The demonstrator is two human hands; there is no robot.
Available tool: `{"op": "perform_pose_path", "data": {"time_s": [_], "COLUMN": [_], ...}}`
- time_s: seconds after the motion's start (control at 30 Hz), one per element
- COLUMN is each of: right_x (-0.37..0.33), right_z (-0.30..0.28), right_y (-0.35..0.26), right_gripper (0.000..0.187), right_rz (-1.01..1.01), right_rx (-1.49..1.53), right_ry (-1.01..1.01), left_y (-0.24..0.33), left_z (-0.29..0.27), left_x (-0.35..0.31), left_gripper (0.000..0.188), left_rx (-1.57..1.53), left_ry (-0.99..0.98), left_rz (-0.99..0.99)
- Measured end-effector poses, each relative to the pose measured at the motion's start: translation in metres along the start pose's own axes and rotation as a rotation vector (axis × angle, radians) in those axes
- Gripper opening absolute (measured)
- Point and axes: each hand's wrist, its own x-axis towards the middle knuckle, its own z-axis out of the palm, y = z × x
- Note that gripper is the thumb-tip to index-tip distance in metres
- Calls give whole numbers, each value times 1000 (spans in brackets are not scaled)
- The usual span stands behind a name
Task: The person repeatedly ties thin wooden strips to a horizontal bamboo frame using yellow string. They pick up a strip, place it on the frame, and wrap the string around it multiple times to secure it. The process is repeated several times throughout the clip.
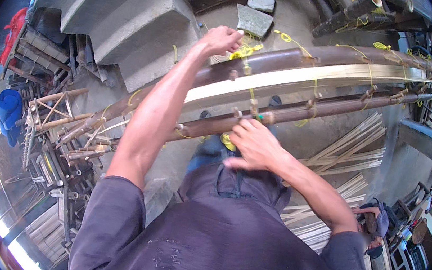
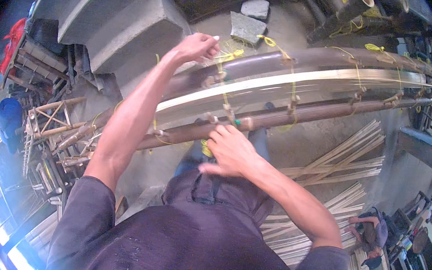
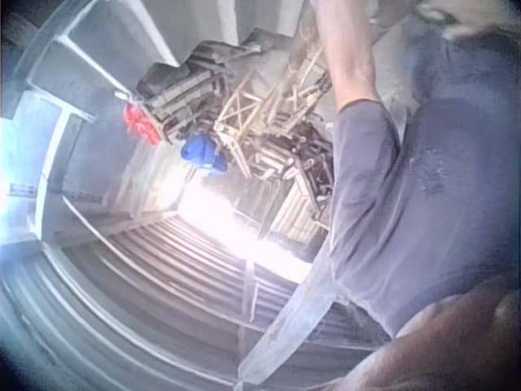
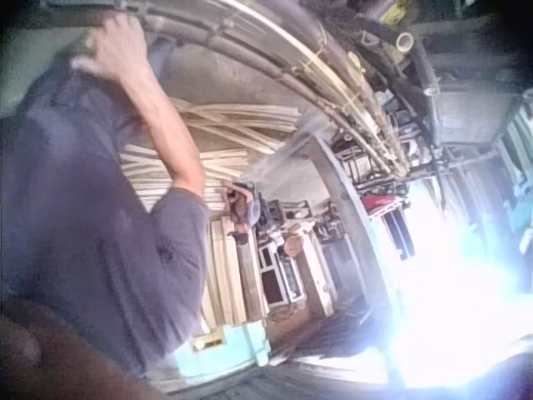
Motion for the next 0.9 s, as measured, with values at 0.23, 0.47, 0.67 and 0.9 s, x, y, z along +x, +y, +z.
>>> {"op": "perform_pose_path", "data": {"time_s": [0.23, 0.47, 0.67, 0.9], "right_x": [15, 79, 225, 230], "right_z": [53, 7, -91, -32], "right_y": [-109, -143, -146, -15], "right_gripper": [81, 19, 20, 44], "right_rz": [649, 472, -251, 453], "right_rx": [1793, 615, -14, 223], "right_ry": [142, 500, 311, 279], "left_y": [-102, -157, -181, -168], "left_z": [-108, -34, 14, 15], "left_x": [-128, -211, -190, -185], "left_gripper": [34, 23, 17, 16], "left_rx": [233, 218, 504, 381], "left_ry": [483, 395, 964, 739], "left_rz": [352, 505, 537, 588]}}
